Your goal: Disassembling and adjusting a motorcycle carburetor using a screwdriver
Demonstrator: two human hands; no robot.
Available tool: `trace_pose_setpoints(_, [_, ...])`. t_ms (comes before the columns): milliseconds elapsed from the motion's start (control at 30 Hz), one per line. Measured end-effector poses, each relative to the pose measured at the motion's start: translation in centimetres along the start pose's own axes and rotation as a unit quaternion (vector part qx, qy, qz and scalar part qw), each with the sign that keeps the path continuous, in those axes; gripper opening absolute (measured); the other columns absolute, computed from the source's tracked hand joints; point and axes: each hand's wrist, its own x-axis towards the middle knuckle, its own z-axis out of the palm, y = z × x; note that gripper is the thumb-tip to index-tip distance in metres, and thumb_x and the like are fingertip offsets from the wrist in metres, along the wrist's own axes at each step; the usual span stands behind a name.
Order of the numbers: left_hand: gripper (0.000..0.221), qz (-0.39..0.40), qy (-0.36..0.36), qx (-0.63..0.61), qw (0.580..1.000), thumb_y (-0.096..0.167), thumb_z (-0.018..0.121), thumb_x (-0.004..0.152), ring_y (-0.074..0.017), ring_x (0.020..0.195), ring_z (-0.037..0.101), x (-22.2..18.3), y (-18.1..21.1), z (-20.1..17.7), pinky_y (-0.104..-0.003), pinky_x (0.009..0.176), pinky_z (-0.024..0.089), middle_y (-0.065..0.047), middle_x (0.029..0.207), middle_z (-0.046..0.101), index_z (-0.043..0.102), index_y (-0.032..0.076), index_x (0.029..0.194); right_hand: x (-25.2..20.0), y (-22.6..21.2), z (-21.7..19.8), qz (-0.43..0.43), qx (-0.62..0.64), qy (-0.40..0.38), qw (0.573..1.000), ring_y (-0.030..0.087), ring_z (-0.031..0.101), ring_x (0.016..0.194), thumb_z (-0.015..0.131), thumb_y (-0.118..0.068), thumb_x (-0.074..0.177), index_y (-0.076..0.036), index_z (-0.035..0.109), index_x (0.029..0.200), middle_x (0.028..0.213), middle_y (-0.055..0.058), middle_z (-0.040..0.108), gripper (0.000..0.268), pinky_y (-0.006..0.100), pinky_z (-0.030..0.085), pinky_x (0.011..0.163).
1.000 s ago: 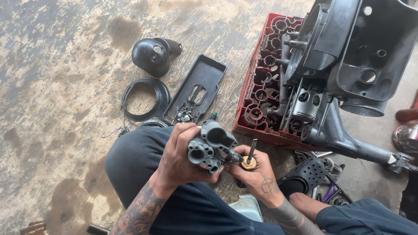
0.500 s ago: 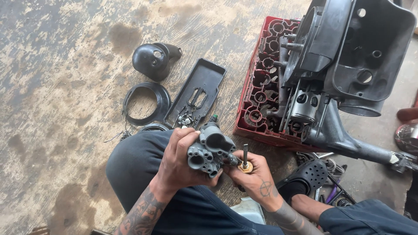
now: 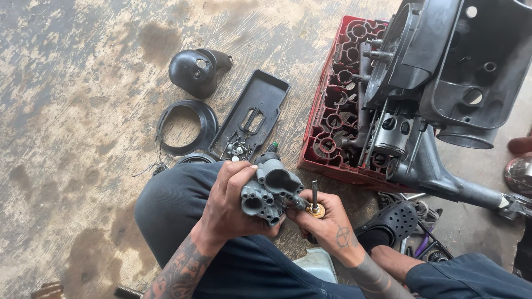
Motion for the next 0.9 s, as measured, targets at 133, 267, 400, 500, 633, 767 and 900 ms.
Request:
trace_pose_setpoints(133, [0.09,-0.002,-0.008,-0.002,1.0,0.046,0.087,0.069,-0.0361,0.105,0.062,-0.3,-0.2,0.1,-0.046,0.094,0.054,-0.022,0.119,0.056,0.043,-0.005,0.129,0.0,0.2,-0.1,-0.007,-0.007,0.005,1.0,0.011,0.048,0.04,0.081,-0.009,0.085,-0.004,0.07,0.082,0.049,0.006,0.053,0.012,0.026,0.032,0.037])
trace_pose_setpoints(267, [0.092,0.002,-0.014,-0.001,1.0,0.056,0.085,0.074,-0.0356,0.107,0.061,-0.3,-0.3,0.0,-0.047,0.094,0.054,-0.021,0.121,0.057,0.043,-0.004,0.13,0.1,-0.1,-0.4,-0.016,0.005,-0.018,1.0,0.01,0.047,0.048,0.082,-0.005,0.082,-0.005,0.068,0.086,0.059,0.002,0.054,0.014,0.026,0.038,0.043])
trace_pose_setpoints(400, [0.089,-0.007,-0.007,-0.006,1.0,0.047,0.087,0.072,-0.0349,0.106,0.061,-0.1,0.0,0.0,-0.045,0.094,0.056,-0.02,0.12,0.057,0.043,-0.004,0.129,0.3,-0.3,-0.4,-0.017,-0.026,-0.011,0.999,0.009,0.047,0.043,0.08,-0.006,0.081,-0.002,0.076,0.093,0.053,0.002,0.053,0.013,0.025,0.036,0.04])
trace_pose_setpoints(500, [0.089,-0.006,-0.007,0.001,1.0,0.049,0.085,0.072,-0.0347,0.104,0.061,0.0,0.0,0.0,-0.045,0.093,0.054,-0.021,0.119,0.056,0.043,-0.003,0.129,0.0,0.0,-0.2,-0.033,0.003,-0.018,0.999,0.01,0.046,0.043,0.077,-0.005,0.087,0.0,0.072,0.083,0.055,0.003,0.052,0.008,0.026,0.035,0.038])
trace_pose_setpoints(633, [0.092,0.001,-0.017,0.008,1.0,0.048,0.087,0.07,-0.0358,0.105,0.061,-0.4,-0.3,0.1,-0.047,0.093,0.053,-0.021,0.12,0.056,0.042,-0.004,0.13,0.1,0.3,-0.2,-0.01,-0.003,0.013,1.0,0.009,0.043,0.047,0.081,-0.004,0.084,-0.002,0.073,0.082,0.055,0.002,0.05,0.008,0.026,0.033,0.041])
trace_pose_setpoints(767, [0.092,-0.001,-0.018,0.0,1.0,0.052,0.087,0.072,-0.0356,0.107,0.061,-0.3,-0.2,0.1,-0.047,0.094,0.054,-0.021,0.121,0.056,0.043,-0.004,0.131,0.1,-0.3,-0.5,-0.025,-0.03,-0.018,0.999,0.007,0.04,0.053,0.083,-0.006,0.08,-0.007,0.071,0.084,0.061,-0.003,0.05,0.013,0.026,0.032,0.047])
trace_pose_setpoints(900, [0.09,-0.002,-0.011,0.002,1.0,0.055,0.083,0.074,-0.0358,0.104,0.061,-0.2,-0.1,0.1,-0.047,0.093,0.053,-0.022,0.119,0.056,0.042,-0.004,0.129,0.2,-0.7,-0.2,0.007,-0.053,0.008,0.999,0.012,0.05,0.04,0.078,-0.004,0.081,-0.002,0.075,0.083,0.051,0.005,0.055,0.003,0.027,0.037,0.038])
